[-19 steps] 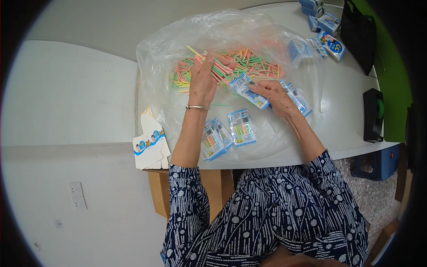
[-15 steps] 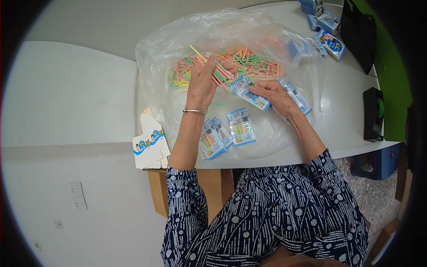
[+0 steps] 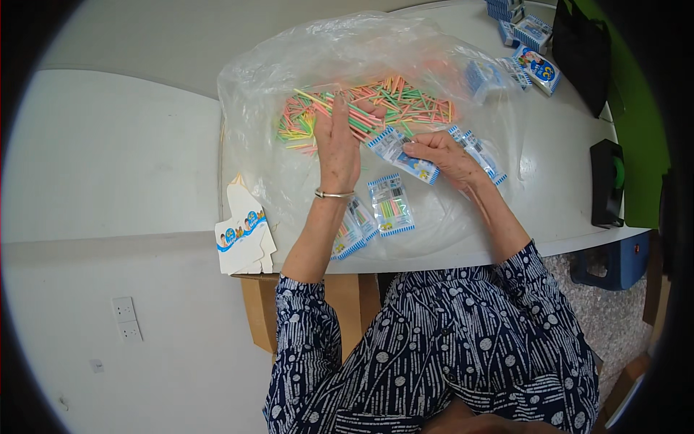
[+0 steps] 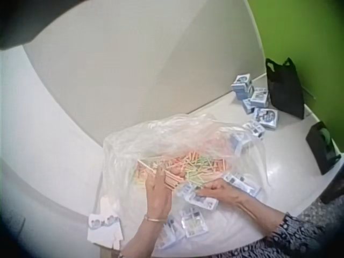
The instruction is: Packing colored sticks into small plastic bags on a workbench.
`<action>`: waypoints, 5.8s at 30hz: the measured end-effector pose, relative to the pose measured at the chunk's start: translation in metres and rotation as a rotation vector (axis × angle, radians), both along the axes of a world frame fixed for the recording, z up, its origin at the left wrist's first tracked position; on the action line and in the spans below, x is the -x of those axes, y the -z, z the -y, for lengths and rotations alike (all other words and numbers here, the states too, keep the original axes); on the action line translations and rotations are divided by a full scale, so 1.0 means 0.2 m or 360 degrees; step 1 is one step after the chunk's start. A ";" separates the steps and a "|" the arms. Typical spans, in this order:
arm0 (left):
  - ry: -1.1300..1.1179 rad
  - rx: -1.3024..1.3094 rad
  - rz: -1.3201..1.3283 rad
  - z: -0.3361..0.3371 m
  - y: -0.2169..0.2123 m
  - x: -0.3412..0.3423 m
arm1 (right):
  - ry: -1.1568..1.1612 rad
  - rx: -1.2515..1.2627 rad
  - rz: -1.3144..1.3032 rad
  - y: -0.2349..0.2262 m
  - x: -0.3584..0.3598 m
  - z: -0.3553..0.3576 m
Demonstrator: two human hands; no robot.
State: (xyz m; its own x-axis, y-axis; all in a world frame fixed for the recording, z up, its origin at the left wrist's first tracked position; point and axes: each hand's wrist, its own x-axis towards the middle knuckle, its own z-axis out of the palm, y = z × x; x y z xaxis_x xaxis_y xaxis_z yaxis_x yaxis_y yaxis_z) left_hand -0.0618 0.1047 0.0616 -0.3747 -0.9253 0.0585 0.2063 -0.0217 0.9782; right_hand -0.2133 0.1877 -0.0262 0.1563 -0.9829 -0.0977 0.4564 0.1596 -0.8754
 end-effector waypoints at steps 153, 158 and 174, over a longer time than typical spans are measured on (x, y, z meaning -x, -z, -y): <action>0.0357 0.2182 0.1554 0.07 0.31 -0.14 | -0.0032 -0.0046 -0.0057 -0.02 0.15 -0.10; 0.0171 0.0853 0.0788 0.11 0.02 -0.06 | -0.0092 -0.0050 -0.0186 0.01 0.13 -0.09; 0.0450 0.0303 0.0601 -0.08 -0.02 -0.07 | -0.0255 -0.0047 -0.0350 -0.11 0.10 -0.14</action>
State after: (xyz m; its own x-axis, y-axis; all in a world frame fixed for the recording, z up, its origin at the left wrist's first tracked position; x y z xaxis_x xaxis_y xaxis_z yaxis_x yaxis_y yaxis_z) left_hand -0.0475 0.1204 0.0653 -0.6363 -0.7709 0.0282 -0.1508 0.1602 0.9755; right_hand -0.2339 0.2159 -0.0042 0.2812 -0.9436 -0.1750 0.2225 0.2414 -0.9446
